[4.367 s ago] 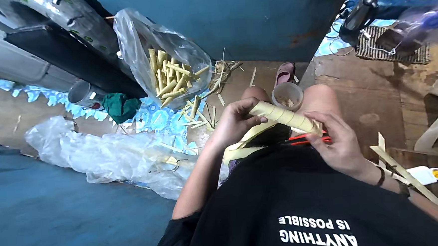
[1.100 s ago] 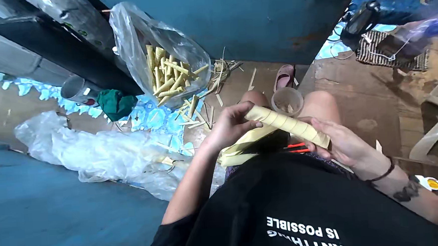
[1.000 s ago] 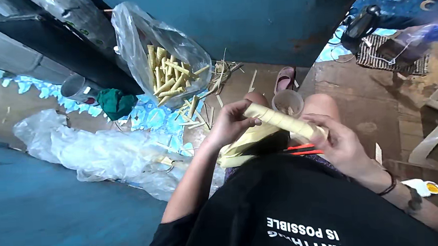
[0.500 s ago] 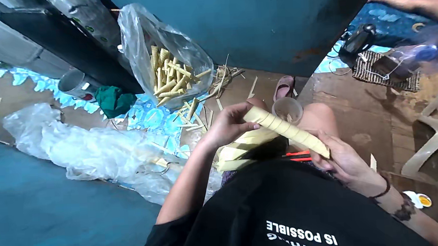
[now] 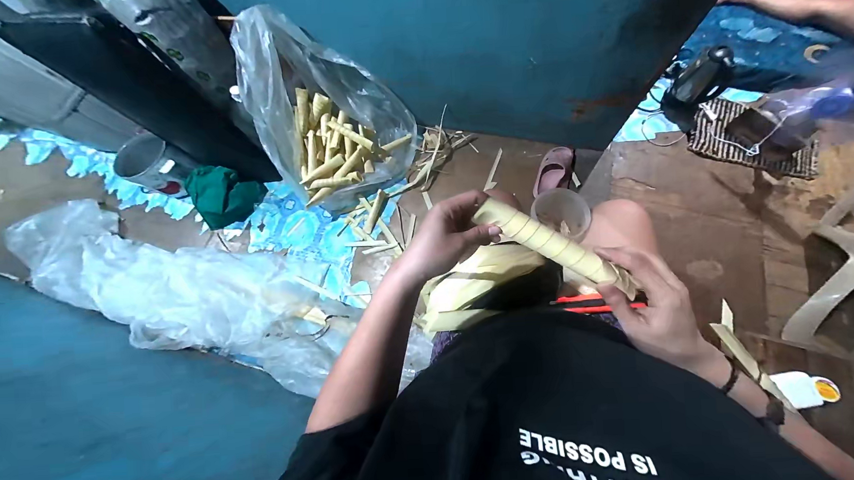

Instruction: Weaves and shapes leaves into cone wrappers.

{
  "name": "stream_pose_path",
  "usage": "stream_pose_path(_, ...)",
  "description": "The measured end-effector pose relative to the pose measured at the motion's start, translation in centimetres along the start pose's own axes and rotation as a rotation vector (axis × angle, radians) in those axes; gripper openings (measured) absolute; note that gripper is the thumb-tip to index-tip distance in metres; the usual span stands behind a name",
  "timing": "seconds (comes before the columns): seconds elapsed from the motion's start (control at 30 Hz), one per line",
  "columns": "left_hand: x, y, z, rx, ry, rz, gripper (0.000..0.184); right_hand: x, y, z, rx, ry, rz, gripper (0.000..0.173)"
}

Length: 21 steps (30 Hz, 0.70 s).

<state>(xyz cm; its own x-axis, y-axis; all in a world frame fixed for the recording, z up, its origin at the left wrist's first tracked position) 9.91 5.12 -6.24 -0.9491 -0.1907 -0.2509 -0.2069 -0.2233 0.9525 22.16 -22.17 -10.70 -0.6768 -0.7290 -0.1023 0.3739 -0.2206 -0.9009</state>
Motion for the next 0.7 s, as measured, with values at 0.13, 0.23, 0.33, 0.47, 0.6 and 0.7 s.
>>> stream_pose_path(0.13, -0.1, -0.1, -0.1, 0.029, -0.014, -0.004, 0.023, 0.0, 0.1, -0.5, -0.675, -0.248, -0.686, 0.042)
stream_pose_path(0.23, -0.2, -0.1, -0.1, 0.041, 0.013, 0.019, 0.021, 0.2, 0.1, -0.3, -0.342, -0.148, -0.376, 0.034)
stream_pose_path(0.33, -0.2, -0.4, 0.0, 0.019, 0.034, 0.012, 0.025, 0.4, 0.1, -0.2, 0.124, 0.031, 0.038, 0.051)
stream_pose_path(0.47, -0.2, -0.6, 0.2, 0.049, 0.030, -0.049, 0.025, 0.3, 0.7, -0.6, -0.623, -0.310, -0.538, 0.049)
stream_pose_path(0.6, 0.0, -1.2, 0.0, 0.184, 0.106, -0.078, 0.017, 0.4, 0.3, -0.4, -0.800, -0.509, -0.747, 0.051)
stream_pose_path(0.7, 0.3, -2.7, -0.3, 0.250, 0.258, -0.065, 0.016, 0.2, -0.1, -0.5, -0.838, -0.653, -0.742, 0.050)
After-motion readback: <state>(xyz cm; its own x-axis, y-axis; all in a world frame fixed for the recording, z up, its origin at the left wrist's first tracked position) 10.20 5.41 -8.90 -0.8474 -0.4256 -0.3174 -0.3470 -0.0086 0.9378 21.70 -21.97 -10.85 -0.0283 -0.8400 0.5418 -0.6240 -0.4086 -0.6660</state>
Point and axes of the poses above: each hand's wrist, its own x-axis away from the middle knuckle, its own z-axis out of the back of the hand, y = z × x, the point moved 3 cm from there along -x, towards the middle knuckle, and after that the axes turned 14 degrees about -z, right-handed, at the moved point
